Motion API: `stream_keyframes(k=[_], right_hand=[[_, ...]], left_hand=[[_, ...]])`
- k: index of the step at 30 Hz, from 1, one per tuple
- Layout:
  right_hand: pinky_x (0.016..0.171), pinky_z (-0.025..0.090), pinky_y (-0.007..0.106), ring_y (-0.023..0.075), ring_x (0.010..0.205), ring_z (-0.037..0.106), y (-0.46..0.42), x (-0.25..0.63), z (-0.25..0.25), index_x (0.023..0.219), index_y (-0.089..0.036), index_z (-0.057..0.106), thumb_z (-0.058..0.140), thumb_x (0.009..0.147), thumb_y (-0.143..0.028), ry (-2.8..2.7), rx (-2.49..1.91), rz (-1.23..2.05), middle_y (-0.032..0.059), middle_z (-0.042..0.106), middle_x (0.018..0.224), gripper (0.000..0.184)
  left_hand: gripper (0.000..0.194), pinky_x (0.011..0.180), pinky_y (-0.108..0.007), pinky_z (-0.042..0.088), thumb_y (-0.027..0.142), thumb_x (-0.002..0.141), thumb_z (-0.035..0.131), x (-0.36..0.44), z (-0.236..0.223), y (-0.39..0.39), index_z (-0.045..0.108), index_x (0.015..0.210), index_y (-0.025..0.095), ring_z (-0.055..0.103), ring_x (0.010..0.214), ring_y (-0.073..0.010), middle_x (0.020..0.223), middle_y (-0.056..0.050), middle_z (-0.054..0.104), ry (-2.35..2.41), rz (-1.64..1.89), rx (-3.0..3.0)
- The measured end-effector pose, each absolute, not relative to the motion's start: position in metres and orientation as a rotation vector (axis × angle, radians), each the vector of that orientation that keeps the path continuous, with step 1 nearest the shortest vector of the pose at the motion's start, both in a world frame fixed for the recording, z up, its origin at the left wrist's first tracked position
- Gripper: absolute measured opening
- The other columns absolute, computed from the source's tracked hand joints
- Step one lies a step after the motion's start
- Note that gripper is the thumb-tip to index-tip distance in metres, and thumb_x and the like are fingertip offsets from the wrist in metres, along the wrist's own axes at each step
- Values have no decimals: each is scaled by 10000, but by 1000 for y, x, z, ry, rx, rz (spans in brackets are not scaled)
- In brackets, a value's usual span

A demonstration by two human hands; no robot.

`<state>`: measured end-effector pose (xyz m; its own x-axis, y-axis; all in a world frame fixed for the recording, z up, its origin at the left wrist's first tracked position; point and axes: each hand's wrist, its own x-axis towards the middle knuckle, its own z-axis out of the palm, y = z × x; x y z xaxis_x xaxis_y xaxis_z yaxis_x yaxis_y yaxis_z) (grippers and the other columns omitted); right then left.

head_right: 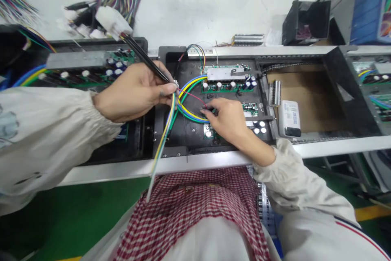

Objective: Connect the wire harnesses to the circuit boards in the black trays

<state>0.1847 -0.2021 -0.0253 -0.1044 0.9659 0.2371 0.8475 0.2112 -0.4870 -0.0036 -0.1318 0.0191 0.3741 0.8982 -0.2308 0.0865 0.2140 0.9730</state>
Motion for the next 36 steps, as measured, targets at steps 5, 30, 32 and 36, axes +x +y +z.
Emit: stream_keyframes(k=[5, 30, 32, 36], right_hand=[[606, 445, 280, 195, 668, 661, -201, 185, -28, 761, -180, 725, 706, 761, -241, -2017, -1654, 297, 42, 729, 748, 64], [484, 355, 274, 149, 486, 551, -190, 188, -13, 651, -185, 685, 711, 689, -131, -2138, -1673, 481, 6, 647, 580, 71], [517, 382, 287, 174, 536, 590, -188, 186, -15, 669, -192, 690, 715, 706, -152, -2148, -1687, 456, 22, 676, 628, 59], [605, 437, 328, 245, 693, 656, -191, 185, -10, 728, -180, 703, 739, 732, -247, -2172, -1741, 418, 78, 720, 758, 77]], left_hand=[[235, 530, -175, 528, -34, 723, 624, 1, 20, -128, 476, 678, 144, 565, 534, -74, 584, 40, 520, 1055, 721, 1235], [175, 555, -175, 460, -21, 744, 607, 5, 15, -119, 528, 660, 110, 514, 538, -55, 586, 35, 516, 1120, 690, 1321], [173, 544, -165, 445, -12, 754, 605, 5, 15, -118, 524, 657, 106, 509, 529, -45, 584, 38, 515, 1123, 679, 1321], [174, 543, -158, 447, -16, 773, 584, 7, 17, -118, 519, 659, 97, 517, 521, -37, 583, 42, 518, 1118, 669, 1316]])
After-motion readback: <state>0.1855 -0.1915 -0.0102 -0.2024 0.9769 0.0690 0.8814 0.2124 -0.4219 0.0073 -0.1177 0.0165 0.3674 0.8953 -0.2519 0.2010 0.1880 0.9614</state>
